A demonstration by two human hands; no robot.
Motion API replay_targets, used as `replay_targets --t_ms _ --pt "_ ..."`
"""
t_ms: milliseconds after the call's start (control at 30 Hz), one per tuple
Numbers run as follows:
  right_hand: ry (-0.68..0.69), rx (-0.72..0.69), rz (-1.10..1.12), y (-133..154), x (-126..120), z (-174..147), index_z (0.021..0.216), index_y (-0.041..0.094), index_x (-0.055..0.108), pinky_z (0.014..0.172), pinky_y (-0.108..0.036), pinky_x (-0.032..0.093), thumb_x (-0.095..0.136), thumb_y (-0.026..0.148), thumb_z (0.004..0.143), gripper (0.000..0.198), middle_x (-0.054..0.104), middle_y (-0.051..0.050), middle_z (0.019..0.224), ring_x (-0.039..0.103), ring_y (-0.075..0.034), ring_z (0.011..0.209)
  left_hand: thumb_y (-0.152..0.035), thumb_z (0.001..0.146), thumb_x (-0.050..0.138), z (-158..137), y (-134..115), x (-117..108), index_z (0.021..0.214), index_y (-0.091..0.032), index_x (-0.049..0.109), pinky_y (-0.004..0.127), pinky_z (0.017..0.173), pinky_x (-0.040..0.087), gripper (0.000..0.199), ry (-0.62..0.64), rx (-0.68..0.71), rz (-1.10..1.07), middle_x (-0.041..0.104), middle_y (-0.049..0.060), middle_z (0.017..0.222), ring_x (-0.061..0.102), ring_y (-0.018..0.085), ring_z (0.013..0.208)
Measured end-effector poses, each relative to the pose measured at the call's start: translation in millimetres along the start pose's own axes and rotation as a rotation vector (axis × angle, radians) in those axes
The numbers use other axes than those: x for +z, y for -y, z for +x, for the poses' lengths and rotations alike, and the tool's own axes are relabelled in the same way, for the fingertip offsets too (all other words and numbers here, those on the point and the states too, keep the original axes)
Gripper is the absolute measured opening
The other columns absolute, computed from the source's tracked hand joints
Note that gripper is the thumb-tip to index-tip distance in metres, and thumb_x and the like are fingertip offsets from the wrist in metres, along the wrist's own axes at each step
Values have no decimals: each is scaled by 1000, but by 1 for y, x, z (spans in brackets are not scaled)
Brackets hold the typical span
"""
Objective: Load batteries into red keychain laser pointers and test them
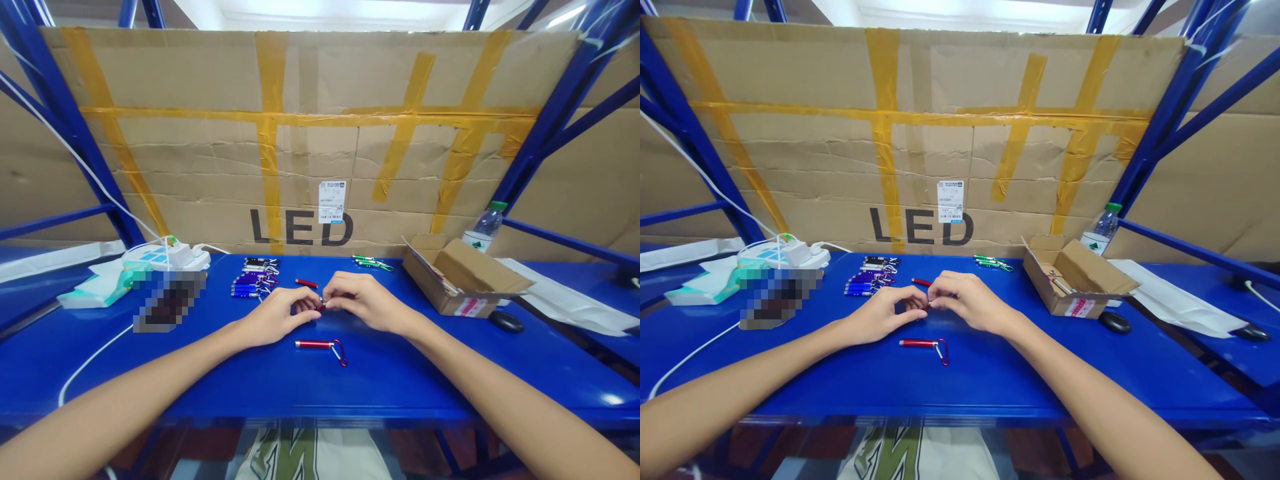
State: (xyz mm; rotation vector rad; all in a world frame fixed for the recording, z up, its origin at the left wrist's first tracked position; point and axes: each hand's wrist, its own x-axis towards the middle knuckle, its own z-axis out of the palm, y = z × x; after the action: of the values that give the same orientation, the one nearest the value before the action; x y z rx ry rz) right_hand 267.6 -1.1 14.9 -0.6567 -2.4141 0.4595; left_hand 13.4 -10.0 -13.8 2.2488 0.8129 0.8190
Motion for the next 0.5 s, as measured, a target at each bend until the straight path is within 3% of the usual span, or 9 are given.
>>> replay_targets --t_ms 167,333,400,500 --pt "39 176 291 0 1 1 93 20 70 76 -29 56 73 32 97 13 73 -1 87 71 -17 79 -37 101 69 0 -5 -1 107 -21 73 29 85 57 18 20 9 -11 78 3 98 72 18 87" --pt "49 299 597 -2 3 0 93 18 70 78 -32 62 83 44 88 29 74 -1 86 75 -18 81 -34 102 69 -1 -8 -1 110 -20 73 29 86 56 17 26 29 -14 78 3 101 73 18 90" --pt "31 276 576 0 3 0 92 18 71 77 -32 61 82 44 89 29 75 -1 86 75 -18 79 -35 102 69 -1 -8 -1 111 -20 73 30 87 57 18 18 24 -26 78 4 102 73 18 90" --pt "-11 157 350 5 0 0 91 19 73 76 -30 58 76 39 96 21 74 -3 88 71 -17 79 -36 100 71 0 -7 -1 109 -19 72 31 86 58 19 5 -3 -70 78 4 99 74 18 89"
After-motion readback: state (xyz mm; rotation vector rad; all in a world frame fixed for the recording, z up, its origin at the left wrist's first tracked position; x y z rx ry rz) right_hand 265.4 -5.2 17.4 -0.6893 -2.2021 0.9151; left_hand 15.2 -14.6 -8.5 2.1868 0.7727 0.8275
